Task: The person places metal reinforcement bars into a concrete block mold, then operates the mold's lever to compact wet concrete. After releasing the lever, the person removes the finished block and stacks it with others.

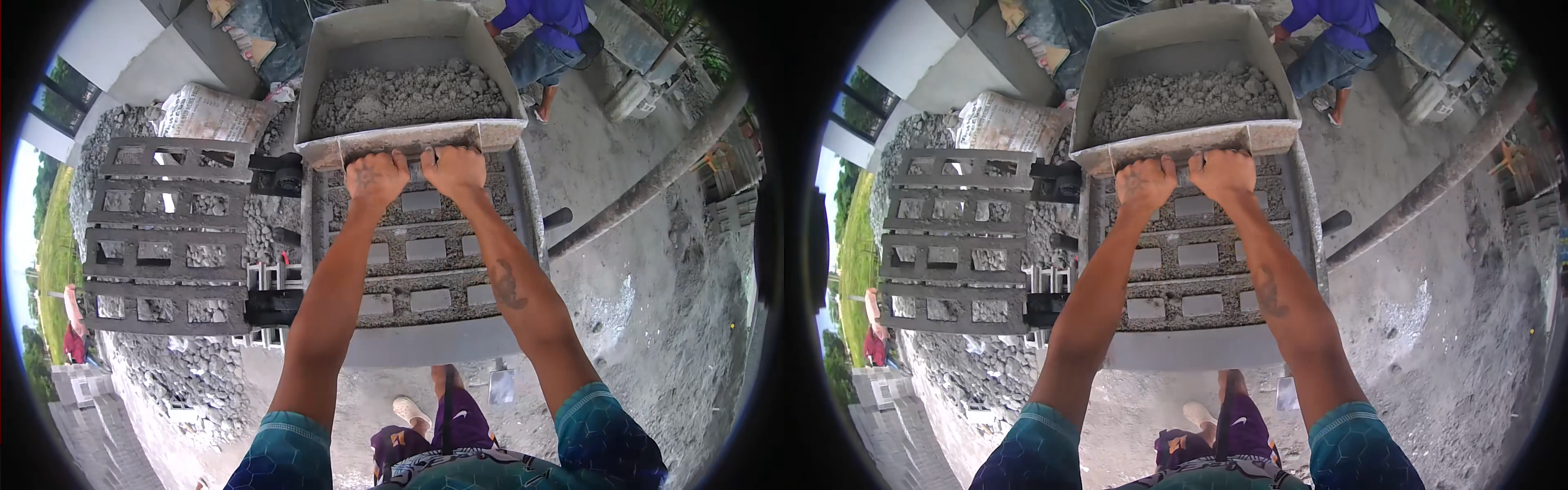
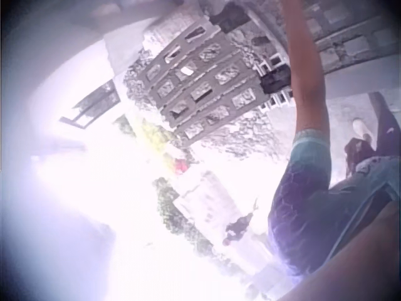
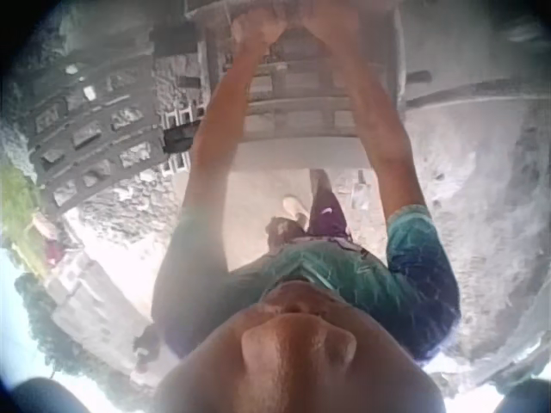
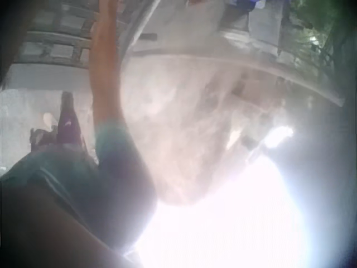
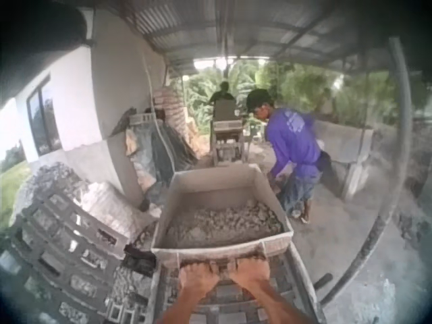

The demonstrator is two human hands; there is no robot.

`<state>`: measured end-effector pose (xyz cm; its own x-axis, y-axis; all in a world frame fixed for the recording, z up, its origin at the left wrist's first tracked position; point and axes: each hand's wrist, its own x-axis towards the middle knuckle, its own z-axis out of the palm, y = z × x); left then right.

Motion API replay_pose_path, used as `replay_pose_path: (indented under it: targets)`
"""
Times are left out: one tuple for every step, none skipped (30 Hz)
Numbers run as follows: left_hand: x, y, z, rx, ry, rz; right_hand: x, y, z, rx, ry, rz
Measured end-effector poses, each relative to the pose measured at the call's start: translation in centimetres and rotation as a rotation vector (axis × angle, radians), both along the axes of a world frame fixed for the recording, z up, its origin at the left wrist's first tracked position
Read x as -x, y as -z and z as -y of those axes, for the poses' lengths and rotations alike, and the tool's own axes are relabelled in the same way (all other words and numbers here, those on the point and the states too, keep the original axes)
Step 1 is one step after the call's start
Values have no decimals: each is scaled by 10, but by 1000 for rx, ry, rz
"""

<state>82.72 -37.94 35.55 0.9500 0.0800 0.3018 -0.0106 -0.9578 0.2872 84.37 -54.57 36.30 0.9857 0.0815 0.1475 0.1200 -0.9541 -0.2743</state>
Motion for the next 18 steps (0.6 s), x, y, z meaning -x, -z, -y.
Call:
replay_pose_path:
  targets:
    - [8,-1,-5,-17,21,-90,8,-1,0,-15,-26,-52]
    - [21,-2,-6,-29,50,-181,21,-2,4,-24,-44,-104]
    - [37,-8,-2,-21,59,-274,40,-5,9,-39,-38,-169]
    - [57,-14,1,-11,68,-367,60,-10,13,-53,-34,-234]
    - [75,-18,7,-18,80,-357,80,-15,19,-46,-24,-238]
    - [99,-20,7,-31,76,-350,102,-18,18,-47,-30,-246]
    - [122,-20,8,-37,72,-354,124,-20,19,-40,-35,-265]
    - [141,-22,9,-44,67,-346,141,-23,19,-35,-40,-261]
    - [159,-24,7,-50,61,-338,158,-27,19,-31,-45,-256]
    - [187,-24,9,-51,61,-345,186,-24,20,-22,-46,-267]
    - [209,-25,10,-45,67,-333,204,-25,21,-49,-34,-210]
    - [225,-29,11,-41,73,-319,225,-25,23,-63,-36,-200]
    - [247,-31,12,-34,82,-308,249,-29,26,-75,-36,-192]
    - [279,-35,18,-20,113,-326,272,-31,30,-79,-31,-195]
    - [318,-40,26,-6,144,-342,311,-24,36,-92,-33,-122]
    - [352,-43,26,4,152,-352,352,-18,37,-108,-32,-124]
    - [400,-25,24,21,152,-263,393,-13,38,-133,-38,-127]
    - [433,-9,25,37,168,-174,434,8,45,-110,-76,18]
